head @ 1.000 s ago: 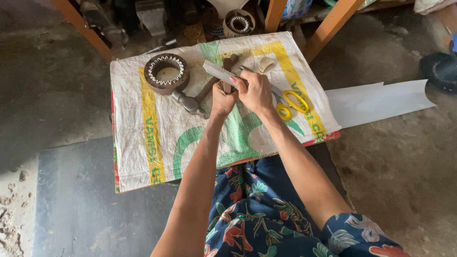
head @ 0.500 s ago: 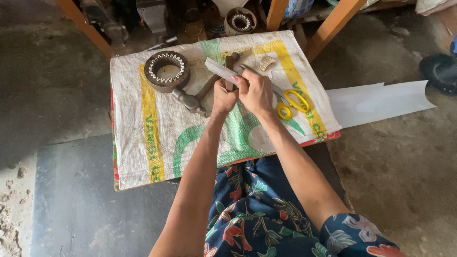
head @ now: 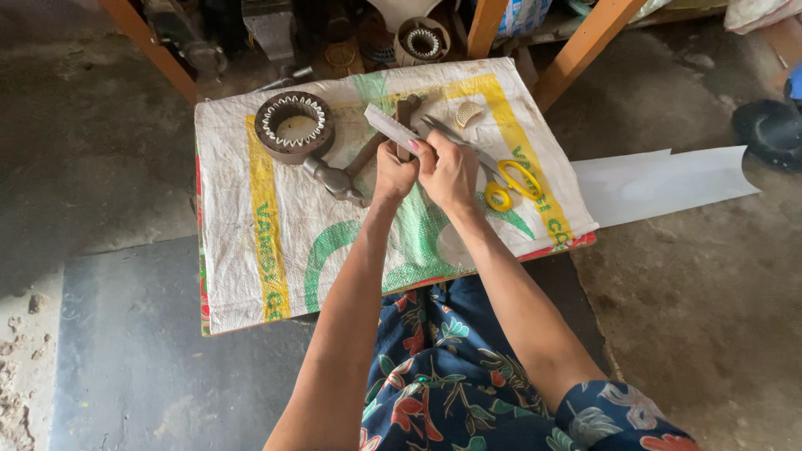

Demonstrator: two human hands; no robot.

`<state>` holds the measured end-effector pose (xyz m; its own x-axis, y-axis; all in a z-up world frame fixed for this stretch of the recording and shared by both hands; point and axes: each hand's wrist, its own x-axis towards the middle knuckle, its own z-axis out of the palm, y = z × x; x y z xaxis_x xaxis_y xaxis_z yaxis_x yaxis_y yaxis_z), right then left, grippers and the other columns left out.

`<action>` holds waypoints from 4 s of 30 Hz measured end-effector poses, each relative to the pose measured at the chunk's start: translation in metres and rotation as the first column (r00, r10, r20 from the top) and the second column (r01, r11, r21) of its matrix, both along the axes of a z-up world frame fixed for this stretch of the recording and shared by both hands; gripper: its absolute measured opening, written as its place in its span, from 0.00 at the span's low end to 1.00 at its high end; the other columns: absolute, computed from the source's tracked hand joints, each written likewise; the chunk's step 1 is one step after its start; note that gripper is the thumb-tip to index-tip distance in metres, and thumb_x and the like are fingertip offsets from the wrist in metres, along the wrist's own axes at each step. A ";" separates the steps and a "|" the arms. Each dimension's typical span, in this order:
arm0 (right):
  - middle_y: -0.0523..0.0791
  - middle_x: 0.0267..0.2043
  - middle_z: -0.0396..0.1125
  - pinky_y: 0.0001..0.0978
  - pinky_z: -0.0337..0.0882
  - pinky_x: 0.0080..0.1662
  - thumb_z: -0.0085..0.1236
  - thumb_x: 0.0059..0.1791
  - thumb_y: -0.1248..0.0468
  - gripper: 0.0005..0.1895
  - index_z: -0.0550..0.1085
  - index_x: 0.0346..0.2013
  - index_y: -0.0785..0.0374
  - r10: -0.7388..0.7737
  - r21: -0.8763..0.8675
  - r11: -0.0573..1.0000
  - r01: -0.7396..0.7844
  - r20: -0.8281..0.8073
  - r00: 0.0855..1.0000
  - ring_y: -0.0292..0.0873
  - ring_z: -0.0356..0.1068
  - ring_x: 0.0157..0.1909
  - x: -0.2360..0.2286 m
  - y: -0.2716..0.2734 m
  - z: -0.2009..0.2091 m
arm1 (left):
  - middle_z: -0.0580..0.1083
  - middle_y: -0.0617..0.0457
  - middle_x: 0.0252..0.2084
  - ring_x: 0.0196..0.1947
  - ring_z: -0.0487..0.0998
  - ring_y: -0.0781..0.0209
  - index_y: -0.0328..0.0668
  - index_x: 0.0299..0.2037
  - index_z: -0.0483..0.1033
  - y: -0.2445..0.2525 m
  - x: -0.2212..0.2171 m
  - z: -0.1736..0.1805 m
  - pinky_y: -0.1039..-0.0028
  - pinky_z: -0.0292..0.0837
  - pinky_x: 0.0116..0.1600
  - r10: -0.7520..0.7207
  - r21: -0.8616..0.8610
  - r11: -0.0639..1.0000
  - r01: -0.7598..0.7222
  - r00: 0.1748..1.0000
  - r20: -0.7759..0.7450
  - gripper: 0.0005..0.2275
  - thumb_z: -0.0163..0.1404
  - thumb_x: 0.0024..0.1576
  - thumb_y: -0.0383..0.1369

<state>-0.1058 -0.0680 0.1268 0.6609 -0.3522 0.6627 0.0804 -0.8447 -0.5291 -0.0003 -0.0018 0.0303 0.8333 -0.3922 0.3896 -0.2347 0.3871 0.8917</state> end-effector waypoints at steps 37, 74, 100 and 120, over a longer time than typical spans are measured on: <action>0.42 0.21 0.68 0.27 0.60 0.23 0.56 0.56 0.61 0.13 0.70 0.29 0.63 0.174 0.618 0.770 -0.158 0.035 0.984 0.33 0.63 0.20 0.004 -0.022 0.000 | 0.77 0.49 0.33 0.31 0.77 0.63 0.30 0.43 0.70 -0.019 -0.050 0.001 0.72 0.75 0.37 0.251 0.123 0.965 -0.232 0.954 -0.165 0.18 0.64 0.47 0.25; 0.50 0.32 0.73 0.39 0.72 0.36 0.52 0.56 0.70 0.01 0.71 0.43 0.65 0.258 0.184 0.948 -0.261 0.038 0.965 0.47 0.77 0.35 -0.016 -0.032 0.025 | 0.79 0.49 0.28 0.23 0.77 0.66 0.31 0.45 0.77 0.048 -0.024 0.050 0.74 0.73 0.29 0.310 0.339 0.868 -0.362 0.930 0.199 0.21 0.65 0.51 0.41; 0.47 0.36 0.72 0.33 0.74 0.33 0.65 0.47 0.73 0.07 0.79 0.39 0.64 0.127 0.088 0.987 -0.135 0.098 0.987 0.44 0.73 0.38 -0.012 0.025 -0.001 | 0.75 0.52 0.25 0.27 0.73 0.69 0.30 0.28 0.75 0.025 -0.006 0.032 0.73 0.72 0.33 0.287 0.305 0.911 -0.278 0.958 0.015 0.07 0.58 0.48 0.28; 0.45 0.37 0.71 0.41 0.70 0.40 0.64 0.47 0.72 0.06 0.78 0.38 0.62 0.099 -0.001 0.995 -0.101 0.178 0.979 0.49 0.71 0.40 -0.005 0.030 0.009 | 0.79 0.52 0.29 0.31 0.76 0.70 0.30 0.33 0.77 0.022 0.000 0.009 0.74 0.73 0.37 0.287 0.135 0.946 -0.294 0.956 0.069 0.07 0.56 0.53 0.29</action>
